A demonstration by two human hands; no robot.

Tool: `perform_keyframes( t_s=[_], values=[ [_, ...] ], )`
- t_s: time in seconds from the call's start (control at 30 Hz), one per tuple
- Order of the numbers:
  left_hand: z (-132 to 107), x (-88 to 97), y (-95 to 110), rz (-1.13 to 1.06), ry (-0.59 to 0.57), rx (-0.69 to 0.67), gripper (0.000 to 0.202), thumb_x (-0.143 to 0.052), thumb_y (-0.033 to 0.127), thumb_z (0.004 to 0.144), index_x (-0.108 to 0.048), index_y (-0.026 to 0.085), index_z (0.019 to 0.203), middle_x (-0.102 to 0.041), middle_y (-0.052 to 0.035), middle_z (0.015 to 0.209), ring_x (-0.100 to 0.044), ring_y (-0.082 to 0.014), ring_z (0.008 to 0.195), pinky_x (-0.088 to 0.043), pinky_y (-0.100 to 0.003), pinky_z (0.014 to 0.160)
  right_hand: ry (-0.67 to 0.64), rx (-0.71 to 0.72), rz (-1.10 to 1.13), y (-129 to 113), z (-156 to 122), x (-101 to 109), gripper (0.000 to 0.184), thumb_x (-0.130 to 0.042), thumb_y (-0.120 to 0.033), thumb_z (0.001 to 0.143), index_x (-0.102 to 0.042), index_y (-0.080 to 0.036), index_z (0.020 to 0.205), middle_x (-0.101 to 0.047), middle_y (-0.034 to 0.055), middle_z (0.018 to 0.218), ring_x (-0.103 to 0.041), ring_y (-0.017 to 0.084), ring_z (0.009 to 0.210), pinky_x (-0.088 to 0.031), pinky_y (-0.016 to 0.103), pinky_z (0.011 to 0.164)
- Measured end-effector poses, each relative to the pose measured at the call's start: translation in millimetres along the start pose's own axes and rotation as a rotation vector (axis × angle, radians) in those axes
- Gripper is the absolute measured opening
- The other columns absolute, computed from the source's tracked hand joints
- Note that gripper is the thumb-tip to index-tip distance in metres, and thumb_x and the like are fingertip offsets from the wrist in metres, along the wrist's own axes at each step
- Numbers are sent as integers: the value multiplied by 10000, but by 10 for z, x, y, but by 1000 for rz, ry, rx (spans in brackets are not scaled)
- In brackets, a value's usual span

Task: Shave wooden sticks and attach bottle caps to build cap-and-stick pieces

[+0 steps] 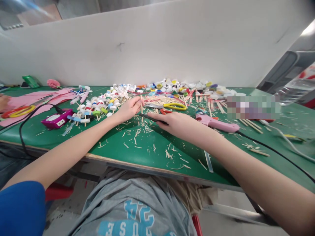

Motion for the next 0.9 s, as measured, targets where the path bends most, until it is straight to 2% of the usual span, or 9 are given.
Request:
perform_keyframes(
  t_s=[0.33, 0.43, 0.57, 0.77, 0.9],
  values=[
    [20, -26, 29, 19, -26, -39, 252, -350, 315, 980, -498, 199, 812, -412, 26, 540, -433, -111, 518, -360, -256, 526, -13, 25, 93, 25, -8, 14, 482, -409, -324, 949, -431, -336, 1431, -690, 40, 860, -547, 133, 587, -371, 264, 581],
    [20, -22, 21, 13, -22, -32, 247, -353, 314, 978, -497, 198, 814, -417, 26, 546, -433, -111, 517, -357, -258, 525, -56, 35, 123, 12, -23, 20, 479, -400, -319, 948, -445, -319, 1425, -694, 42, 845, -539, 125, 561, -369, 259, 567],
    [10, 7, -27, -3, -10, -2, 255, -342, 319, 982, -496, 199, 819, -423, 27, 544, -415, -111, 502, -350, -259, 515, -111, 43, 194, 18, -35, 28, 465, -387, -319, 952, -468, -319, 1410, -705, 48, 924, -584, 133, 635, -393, 253, 592],
    [14, 5, -58, -21, -21, 4, 258, -334, 332, 989, -495, 196, 840, -421, 33, 545, -432, -110, 510, -364, -249, 529, -101, 50, 280, 100, -48, 51, 455, -442, -334, 923, -512, -348, 1372, -717, 3, 942, -566, 116, 589, -414, 253, 609],
    [12, -2, -13, -24, -22, -5, 257, -329, 315, 991, -494, 194, 836, -422, 34, 546, -433, -107, 515, -370, -244, 536, -61, 48, 239, 89, -49, 44, 470, -418, -324, 939, -467, -347, 1406, -715, 11, 977, -578, 132, 621, -417, 268, 637]
  ],
)
Point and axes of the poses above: each hand's wrist, its own z-axis towards the middle knuckle, its own x-axis out of the back of the hand, y = z × x, the point moved 1 cm from there along z, towards the middle knuckle
